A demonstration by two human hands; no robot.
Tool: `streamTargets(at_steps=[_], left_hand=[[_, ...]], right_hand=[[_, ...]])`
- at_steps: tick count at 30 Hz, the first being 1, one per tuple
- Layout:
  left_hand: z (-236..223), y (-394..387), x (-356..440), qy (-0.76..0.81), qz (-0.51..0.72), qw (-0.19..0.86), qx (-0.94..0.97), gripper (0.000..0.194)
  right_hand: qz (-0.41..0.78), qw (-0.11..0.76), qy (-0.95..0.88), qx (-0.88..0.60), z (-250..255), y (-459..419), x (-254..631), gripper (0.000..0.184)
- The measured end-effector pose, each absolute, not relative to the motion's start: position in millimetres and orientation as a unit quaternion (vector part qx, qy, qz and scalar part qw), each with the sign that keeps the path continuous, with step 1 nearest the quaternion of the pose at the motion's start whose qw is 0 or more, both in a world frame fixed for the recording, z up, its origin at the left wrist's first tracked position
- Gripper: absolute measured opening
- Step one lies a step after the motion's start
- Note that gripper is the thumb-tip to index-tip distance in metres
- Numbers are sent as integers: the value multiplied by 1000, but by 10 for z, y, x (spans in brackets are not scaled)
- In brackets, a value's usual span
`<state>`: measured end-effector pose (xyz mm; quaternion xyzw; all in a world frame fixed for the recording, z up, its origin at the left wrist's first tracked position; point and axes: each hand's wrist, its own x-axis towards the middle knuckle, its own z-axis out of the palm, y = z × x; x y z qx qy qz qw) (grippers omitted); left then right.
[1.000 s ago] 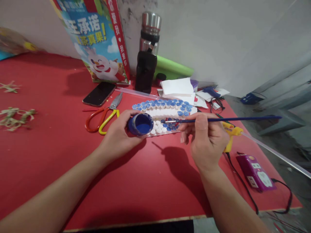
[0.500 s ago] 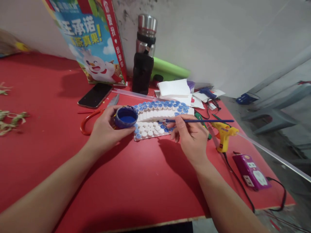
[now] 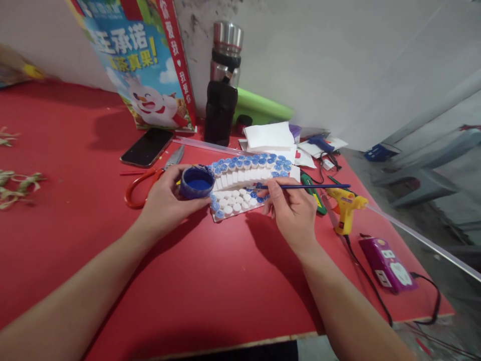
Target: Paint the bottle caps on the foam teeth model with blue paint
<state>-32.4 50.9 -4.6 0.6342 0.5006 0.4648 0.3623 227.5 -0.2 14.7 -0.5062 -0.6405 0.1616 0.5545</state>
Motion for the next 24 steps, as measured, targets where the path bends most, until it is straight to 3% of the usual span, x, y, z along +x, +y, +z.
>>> streamTargets(at_steps=[4, 24], left_hand=[[-14, 478, -294, 500, 457, 406, 613, 68], [48, 418, -262, 503, 475, 361, 626, 65]], right_hand=[[148, 560, -640, -505, 167, -17, 2298, 16], [146, 518, -656, -529, 88, 38, 2309, 21]])
